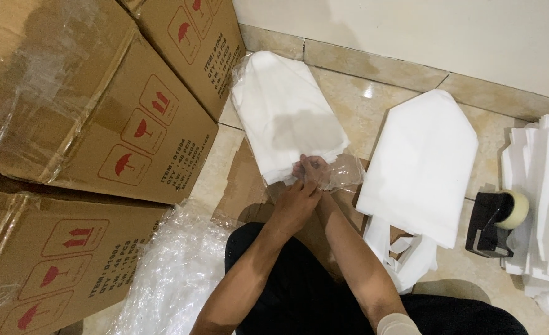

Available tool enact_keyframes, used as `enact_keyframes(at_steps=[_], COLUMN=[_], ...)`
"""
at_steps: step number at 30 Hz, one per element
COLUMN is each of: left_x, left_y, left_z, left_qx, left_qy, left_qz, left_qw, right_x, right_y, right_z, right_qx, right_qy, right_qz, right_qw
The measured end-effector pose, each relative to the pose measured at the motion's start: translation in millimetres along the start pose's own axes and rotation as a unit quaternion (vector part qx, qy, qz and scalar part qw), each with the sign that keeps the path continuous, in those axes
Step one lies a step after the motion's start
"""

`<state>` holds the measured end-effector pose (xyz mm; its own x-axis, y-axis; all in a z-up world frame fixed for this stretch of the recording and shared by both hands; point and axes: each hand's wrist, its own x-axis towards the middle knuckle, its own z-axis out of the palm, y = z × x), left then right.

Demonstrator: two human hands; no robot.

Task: The person sits on the floor and repeatedly folds white non-woven bags, placing them into clear plastic packaging. They smooth the bags and align the edges before stacking them into the plastic wrap.

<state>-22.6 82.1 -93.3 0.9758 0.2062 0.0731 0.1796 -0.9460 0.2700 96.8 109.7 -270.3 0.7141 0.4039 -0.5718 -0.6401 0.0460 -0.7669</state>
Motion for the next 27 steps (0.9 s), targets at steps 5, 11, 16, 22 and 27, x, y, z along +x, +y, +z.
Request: enact_keyframes(at_steps=[5, 11, 16, 22, 27], left_x=[-1.9, 1.1, 7.3, 33.1, 58.2], left_y=[-4.1, 11.3, 46.8, 109.9, 93.7], left_z=[2.4, -15.6, -31.9, -21.5, 112.4], left_qx=[-0.055, -0.097, -0.138, -0.355, -0.469], left_qy=[-0.028, -0.122, -0.163, -0.283, -0.093], left_qz=[-0.017, -0.037, -0.022, -0.012, -0.207], left_qw=[0.998, 0.987, 0.977, 0.891, 0.854], right_x=[-4.9, -123.7, -128.3, -124.7, -93.4], right_y=[22.5, -95.7, -122.1, -128.1, -110.4], right_z=[-54.6, -124.0, -257.0, -341.6, -343.8], right_qx=[-0.201, -0.433, -0.409, -0.391, -0.442], right_qy=[0.071, -0.231, -0.118, 0.17, 0.254], right_qz=[0.007, -0.034, -0.092, -0.196, -0.218], right_qw=[0.977, 0.87, 0.9, 0.883, 0.833])
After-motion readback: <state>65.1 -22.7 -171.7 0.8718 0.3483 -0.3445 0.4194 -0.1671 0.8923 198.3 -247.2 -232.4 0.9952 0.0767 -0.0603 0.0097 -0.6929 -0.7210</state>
